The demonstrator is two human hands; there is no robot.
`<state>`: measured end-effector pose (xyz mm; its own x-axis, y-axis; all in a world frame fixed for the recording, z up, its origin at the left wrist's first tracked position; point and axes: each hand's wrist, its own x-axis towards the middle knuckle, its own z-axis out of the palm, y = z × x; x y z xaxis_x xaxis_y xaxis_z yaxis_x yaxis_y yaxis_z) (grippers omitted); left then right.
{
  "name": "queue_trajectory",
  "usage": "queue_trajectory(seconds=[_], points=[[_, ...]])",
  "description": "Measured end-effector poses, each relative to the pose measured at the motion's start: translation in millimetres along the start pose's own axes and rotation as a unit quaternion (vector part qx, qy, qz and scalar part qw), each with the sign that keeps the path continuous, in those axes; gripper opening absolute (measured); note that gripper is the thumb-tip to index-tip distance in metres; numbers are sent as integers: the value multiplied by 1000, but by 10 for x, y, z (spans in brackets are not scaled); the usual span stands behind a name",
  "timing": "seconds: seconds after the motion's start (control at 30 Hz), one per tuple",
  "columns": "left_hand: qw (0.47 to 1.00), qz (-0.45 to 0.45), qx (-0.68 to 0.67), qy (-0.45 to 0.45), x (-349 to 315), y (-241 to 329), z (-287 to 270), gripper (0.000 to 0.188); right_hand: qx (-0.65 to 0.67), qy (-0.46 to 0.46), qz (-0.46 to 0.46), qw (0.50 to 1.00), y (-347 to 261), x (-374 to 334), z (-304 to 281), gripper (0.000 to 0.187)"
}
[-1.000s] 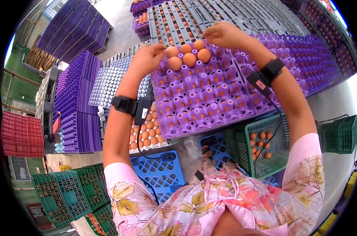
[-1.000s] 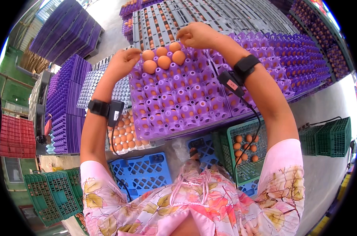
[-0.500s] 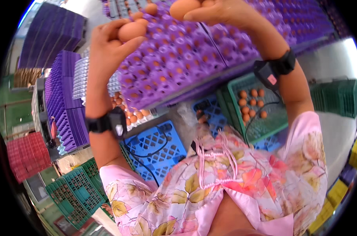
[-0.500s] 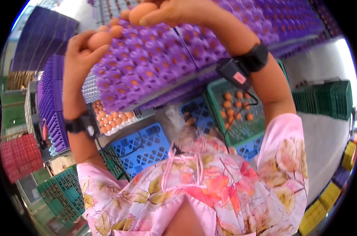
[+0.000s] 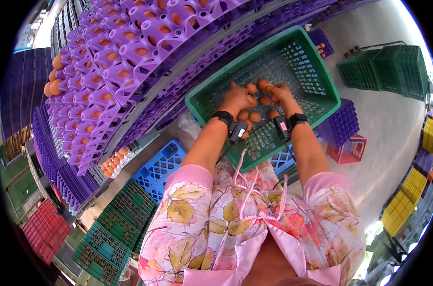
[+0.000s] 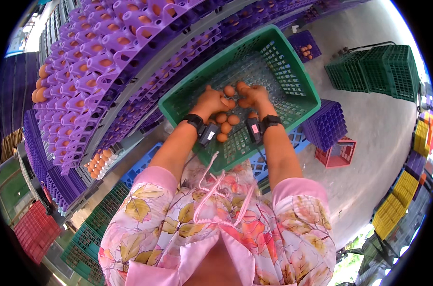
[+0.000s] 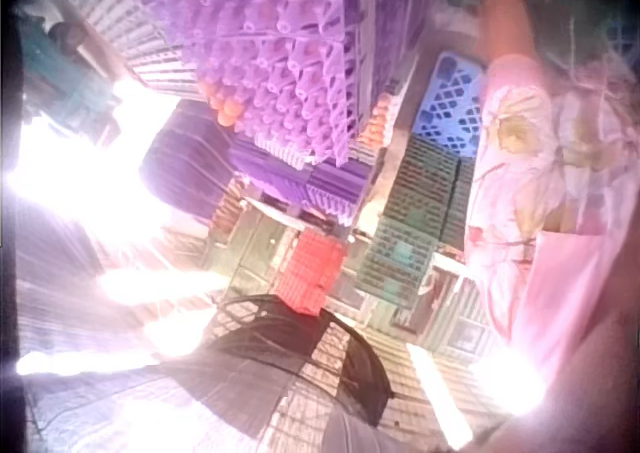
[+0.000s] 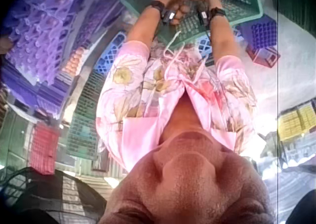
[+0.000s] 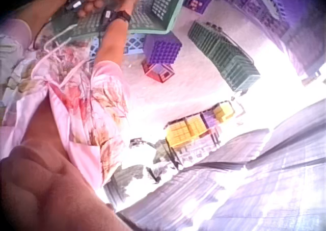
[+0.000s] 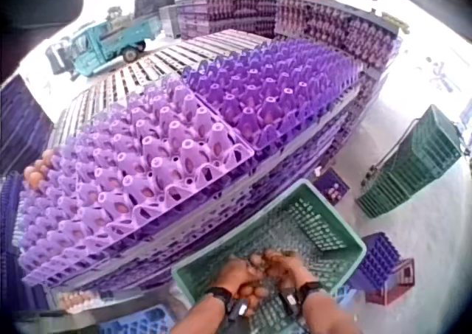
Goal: The person sorts eggs from a green plastic crate into purple egg trays by hand. They move full trays onto stacks and arrange empty crates on pallets.
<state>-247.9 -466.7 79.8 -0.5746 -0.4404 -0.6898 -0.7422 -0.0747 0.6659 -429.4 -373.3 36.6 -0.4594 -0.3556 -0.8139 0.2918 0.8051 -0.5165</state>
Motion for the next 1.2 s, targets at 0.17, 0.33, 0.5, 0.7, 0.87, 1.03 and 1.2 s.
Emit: queue_trajectory(seconds=[0.17,0.33,0.5,0.7,0.87,1.03,1.2], points=[[981,-125,-136,51,-87,106,-88,45,-24,-67,-32,997,229,162,109,57],[971,210,55,100,-925,157,-664,39,-386,-106,-280,872,-696,-374,284,36],[847,385,-5,368,-2936,247,-2129,19,-220,-467,-472,714,-2428,-2748,894,13],[684,87,259,676,-3540,-97,-3936,33,-336,-309,-749,480,-3629,-3778,2642,27],[812,23,346,469,-3079,-224,-4674,38,-417,-129,-869,234,-3981,-3089,3747,40],[793,70,329,508,-3131,-315,-4807,36,-389,-209,-841,313,-3699,-3638,3892,33],[787,272,104,544,-3078,-488,-5230,29,-85,-401,-560,720,-4172,-3380,3491,27]])
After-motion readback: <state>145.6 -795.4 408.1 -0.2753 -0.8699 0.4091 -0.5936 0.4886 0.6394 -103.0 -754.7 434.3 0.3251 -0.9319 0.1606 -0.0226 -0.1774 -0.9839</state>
